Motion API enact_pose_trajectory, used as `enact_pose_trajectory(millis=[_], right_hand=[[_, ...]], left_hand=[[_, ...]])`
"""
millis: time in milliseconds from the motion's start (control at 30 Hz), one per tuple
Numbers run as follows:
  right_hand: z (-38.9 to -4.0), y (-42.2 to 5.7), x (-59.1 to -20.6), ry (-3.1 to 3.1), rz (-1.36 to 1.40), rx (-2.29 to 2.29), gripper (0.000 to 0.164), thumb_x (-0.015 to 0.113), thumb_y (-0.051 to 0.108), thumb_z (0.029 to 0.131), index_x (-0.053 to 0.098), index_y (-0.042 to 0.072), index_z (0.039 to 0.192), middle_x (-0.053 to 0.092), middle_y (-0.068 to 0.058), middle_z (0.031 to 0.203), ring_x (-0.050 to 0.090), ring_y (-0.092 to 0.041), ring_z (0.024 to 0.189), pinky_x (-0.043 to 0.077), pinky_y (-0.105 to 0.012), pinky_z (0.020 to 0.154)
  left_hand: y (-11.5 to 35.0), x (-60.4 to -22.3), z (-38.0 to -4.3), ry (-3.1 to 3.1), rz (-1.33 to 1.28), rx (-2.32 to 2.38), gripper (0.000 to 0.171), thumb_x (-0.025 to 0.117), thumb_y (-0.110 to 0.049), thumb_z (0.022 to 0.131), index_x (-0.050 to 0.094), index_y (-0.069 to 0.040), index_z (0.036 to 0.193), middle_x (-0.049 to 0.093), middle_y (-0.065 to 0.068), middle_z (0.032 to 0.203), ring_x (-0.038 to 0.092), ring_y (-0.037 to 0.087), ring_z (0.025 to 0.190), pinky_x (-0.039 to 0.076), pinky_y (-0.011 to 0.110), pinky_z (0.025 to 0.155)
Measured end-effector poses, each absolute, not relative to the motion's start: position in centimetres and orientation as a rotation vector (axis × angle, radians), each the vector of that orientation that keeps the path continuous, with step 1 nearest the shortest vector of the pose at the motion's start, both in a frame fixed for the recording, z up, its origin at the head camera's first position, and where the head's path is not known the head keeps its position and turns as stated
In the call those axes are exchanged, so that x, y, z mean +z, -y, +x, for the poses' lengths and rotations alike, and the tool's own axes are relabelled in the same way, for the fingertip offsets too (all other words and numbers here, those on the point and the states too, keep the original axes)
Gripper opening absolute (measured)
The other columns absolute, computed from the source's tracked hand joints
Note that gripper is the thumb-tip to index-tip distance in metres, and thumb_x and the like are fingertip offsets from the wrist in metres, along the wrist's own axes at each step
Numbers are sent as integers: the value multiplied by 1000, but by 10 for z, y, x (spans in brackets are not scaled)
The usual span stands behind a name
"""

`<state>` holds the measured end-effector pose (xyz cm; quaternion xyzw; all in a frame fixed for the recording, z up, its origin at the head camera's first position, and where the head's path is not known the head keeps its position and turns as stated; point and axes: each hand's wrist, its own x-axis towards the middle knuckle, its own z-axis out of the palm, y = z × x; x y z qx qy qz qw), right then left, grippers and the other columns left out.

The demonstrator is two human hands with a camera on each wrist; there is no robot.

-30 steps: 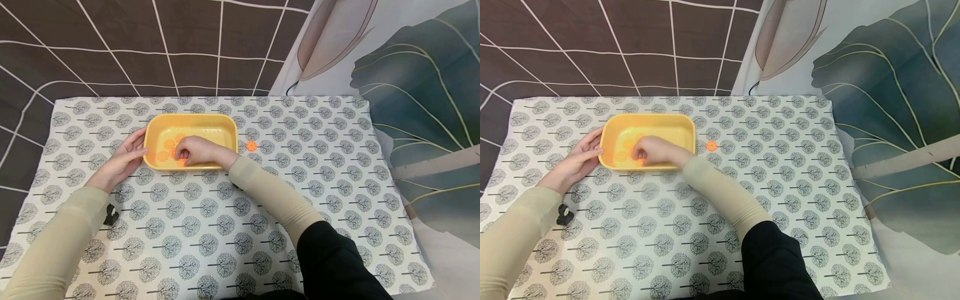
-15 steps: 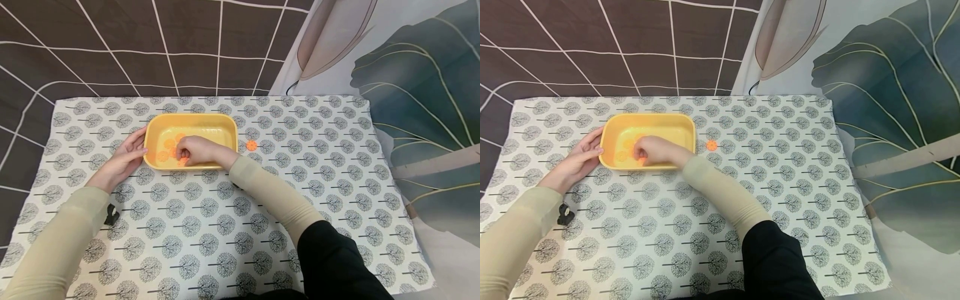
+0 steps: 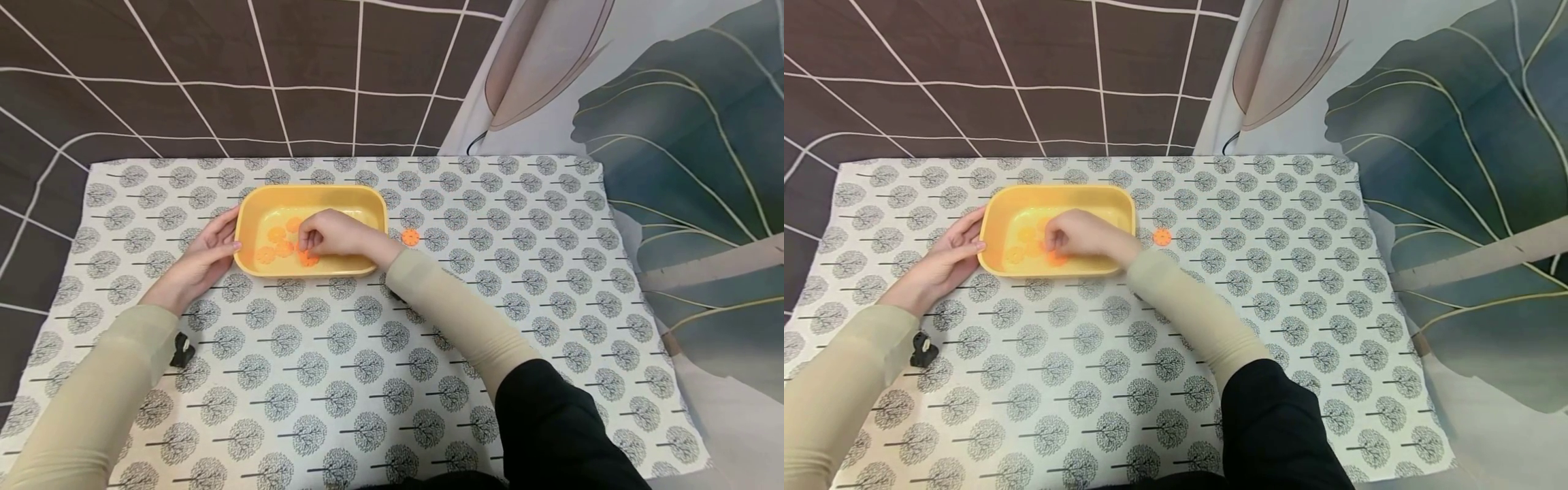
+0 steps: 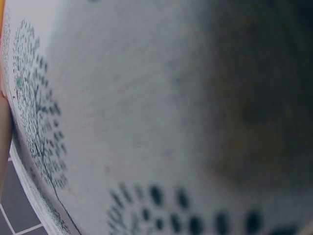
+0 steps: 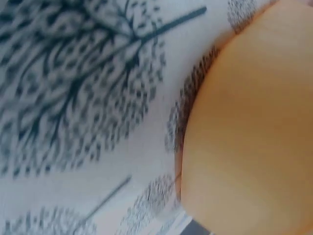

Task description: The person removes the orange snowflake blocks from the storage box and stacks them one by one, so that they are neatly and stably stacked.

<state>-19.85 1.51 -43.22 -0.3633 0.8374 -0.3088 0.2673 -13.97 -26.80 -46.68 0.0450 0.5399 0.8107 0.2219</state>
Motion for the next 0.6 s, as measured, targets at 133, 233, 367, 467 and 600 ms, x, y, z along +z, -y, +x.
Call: enact_pose_trajectory(millis=[133,233,367,467,600], right_hand=[[-202,-26,-426,-2271,-937,-868,12,74,3,97,75,1,109,78,-11,111,70,-18,100,59,-17,90],[-206,-36,-421,-2278,-917,-901,13,74,2,97,74,0,110,78,-12,111,70,-20,100,60,-18,91],[-208,-51,-414,-2286,-905,-986,12,74,0,96,74,-2,107,78,-16,108,71,-23,98,62,-21,91],[-208,-63,-406,-2296,-881,-1051,11,75,-1,94,75,-3,105,77,-16,106,71,-24,97,62,-22,91],[-208,-79,-397,-2327,-830,-1084,10,76,0,94,75,-1,104,77,-15,106,70,-23,97,62,-23,90]], left_hand=[[268,-467,-140,-1490,100,2240,79,51,14,101,22,-15,169,2,6,181,22,10,163,19,25,134],[269,-467,-140,-1496,100,2241,79,52,14,101,23,-15,168,4,6,180,29,8,160,29,20,129],[269,-468,-141,-1498,117,2246,77,51,15,100,27,-15,167,4,8,180,34,7,156,41,14,120],[269,-469,-141,-1502,127,2246,75,51,15,100,31,-18,166,5,7,180,35,6,155,43,12,117],[269,-470,-141,-1501,131,2253,74,51,15,100,36,-19,164,6,7,180,38,4,153,43,13,118]])
